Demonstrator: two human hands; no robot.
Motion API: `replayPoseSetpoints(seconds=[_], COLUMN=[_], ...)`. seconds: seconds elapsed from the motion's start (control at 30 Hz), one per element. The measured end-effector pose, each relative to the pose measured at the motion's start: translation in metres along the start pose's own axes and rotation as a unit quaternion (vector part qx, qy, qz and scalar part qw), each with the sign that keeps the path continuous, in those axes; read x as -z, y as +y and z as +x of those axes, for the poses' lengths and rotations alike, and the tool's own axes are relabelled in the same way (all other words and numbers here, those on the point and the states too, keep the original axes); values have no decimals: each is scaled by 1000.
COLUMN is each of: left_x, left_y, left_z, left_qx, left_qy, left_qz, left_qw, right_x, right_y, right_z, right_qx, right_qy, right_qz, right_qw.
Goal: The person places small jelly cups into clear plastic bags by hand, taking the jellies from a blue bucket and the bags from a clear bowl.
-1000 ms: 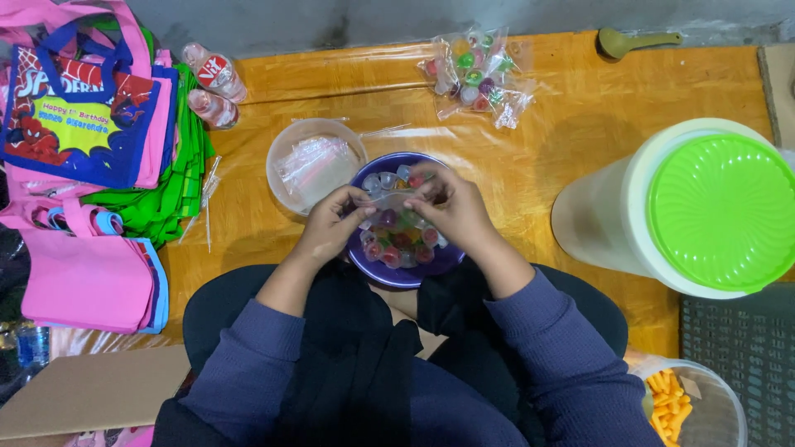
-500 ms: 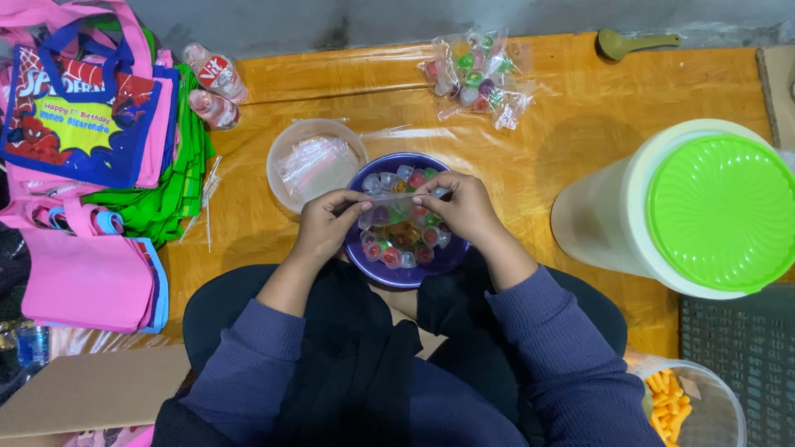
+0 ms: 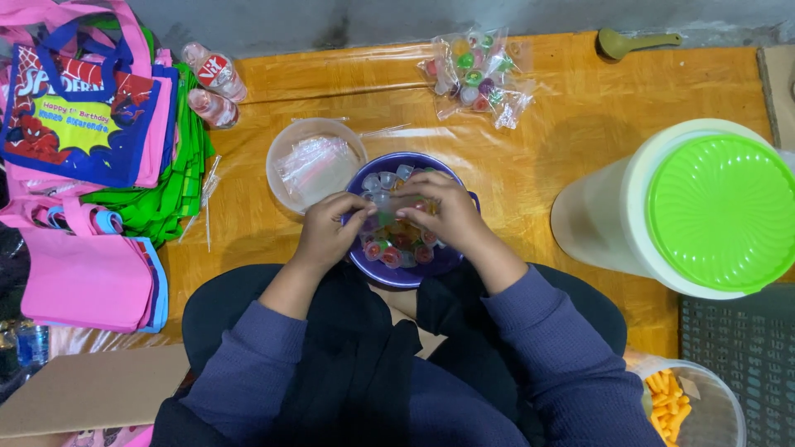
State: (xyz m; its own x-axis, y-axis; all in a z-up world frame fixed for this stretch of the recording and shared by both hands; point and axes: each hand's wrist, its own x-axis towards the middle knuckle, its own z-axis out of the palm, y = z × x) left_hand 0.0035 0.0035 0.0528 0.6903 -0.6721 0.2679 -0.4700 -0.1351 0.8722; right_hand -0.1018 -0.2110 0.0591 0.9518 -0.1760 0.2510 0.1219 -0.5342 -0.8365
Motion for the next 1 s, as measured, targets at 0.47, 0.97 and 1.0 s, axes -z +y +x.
replayPoseSetpoints(seconds=[0.47, 0.97, 1.0], left_x=[-13, -8, -8], left_y=[-2, 8, 8], left_z=[-7, -3, -4], left_qx=[-67, -46, -46], left_qy=[1, -3, -8], left_qz=[23, -8, -9], left_qw=[997, 999, 999], right_x=[-25, -24, -22], right_y=[2, 2, 2], right_z=[-10, -10, -10], right_qx=[119, 125, 118], right_qy=[12, 19, 13], right_qz=[-189, -166, -165], right_qw=[975, 978, 979])
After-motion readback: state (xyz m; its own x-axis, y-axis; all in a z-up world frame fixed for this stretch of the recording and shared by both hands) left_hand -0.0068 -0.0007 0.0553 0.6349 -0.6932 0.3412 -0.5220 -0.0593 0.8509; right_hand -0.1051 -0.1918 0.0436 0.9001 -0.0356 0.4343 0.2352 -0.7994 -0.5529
